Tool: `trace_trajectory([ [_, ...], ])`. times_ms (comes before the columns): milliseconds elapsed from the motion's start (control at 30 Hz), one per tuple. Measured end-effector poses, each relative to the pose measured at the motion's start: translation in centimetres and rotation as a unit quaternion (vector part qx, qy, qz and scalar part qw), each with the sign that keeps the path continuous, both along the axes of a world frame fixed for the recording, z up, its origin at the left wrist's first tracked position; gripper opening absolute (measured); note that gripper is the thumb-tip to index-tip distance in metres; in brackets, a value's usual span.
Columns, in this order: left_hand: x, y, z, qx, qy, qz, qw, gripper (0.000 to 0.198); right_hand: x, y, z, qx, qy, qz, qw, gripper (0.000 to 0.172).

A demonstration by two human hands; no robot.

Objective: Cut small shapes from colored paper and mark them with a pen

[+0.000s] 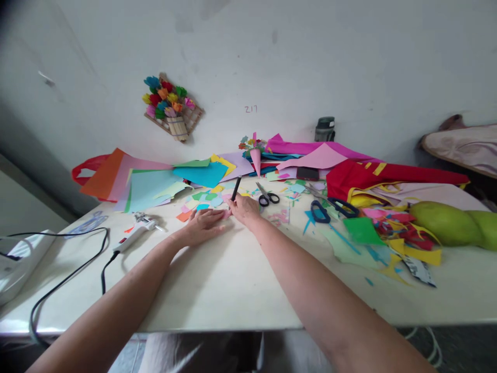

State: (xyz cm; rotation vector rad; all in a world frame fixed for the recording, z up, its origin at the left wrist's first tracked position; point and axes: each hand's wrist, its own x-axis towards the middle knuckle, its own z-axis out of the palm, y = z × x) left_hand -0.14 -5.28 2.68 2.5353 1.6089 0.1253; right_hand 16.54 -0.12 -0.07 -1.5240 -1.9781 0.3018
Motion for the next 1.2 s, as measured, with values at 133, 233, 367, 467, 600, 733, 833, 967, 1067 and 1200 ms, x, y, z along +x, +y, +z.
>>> trace_trajectory([
  [133,-1.3,0.5,-0.7,0.015,-0.014,-0.028,0.999,0.056,0.0,0.0,-0.1,0.003,-0.008,-0.007,1.0,0.04],
  [233,-1.8,1.0,-1.1,0.025,-0.012,-0.044,0.999,0.052,-0.1,-0.1,-0.1,0.001,-0.007,-0.004,1.0,0.037],
  [367,-1.9,1.1,-1.2,0.053,-0.003,-0.059,0.997,0.047,-0.1,-0.2,0.1,0.002,0.019,-0.004,1.0,0.035],
  [467,-1.9,1.1,-1.1,0.057,-0.003,-0.058,0.997,0.047,-0.2,-0.2,0.0,-0.015,0.071,0.018,0.997,0.025],
  [600,-2.0,1.2,-1.0,0.045,-0.014,-0.053,0.997,0.047,-0.2,-0.2,-0.1,-0.053,0.14,0.105,0.983,0.017],
  [733,-2.2,1.4,-1.2,0.04,-0.015,-0.051,0.998,0.05,-0.2,-0.2,-0.2,-0.072,0.156,0.15,0.974,0.018],
  [833,-2.3,1.6,-1.4,0.046,-0.021,-0.038,0.998,0.059,-0.2,-0.2,-0.4,-0.08,0.172,0.164,0.968,0.021],
  [967,-2.6,1.9,-1.8,0.052,-0.029,-0.037,0.998,0.069,-0.4,0.2,-0.9,-0.091,0.199,0.178,0.959,0.02],
  [1067,-2.9,2.1,-2.1,0.048,-0.039,-0.053,0.997,0.071,-0.4,0.4,-1.2,-0.093,0.194,0.165,0.962,0.019],
  [1200,-3.1,2.2,-2.2,0.044,-0.045,-0.061,0.996,0.072,-0.4,0.5,-1.2,-0.077,0.173,0.162,0.968,0.019],
])
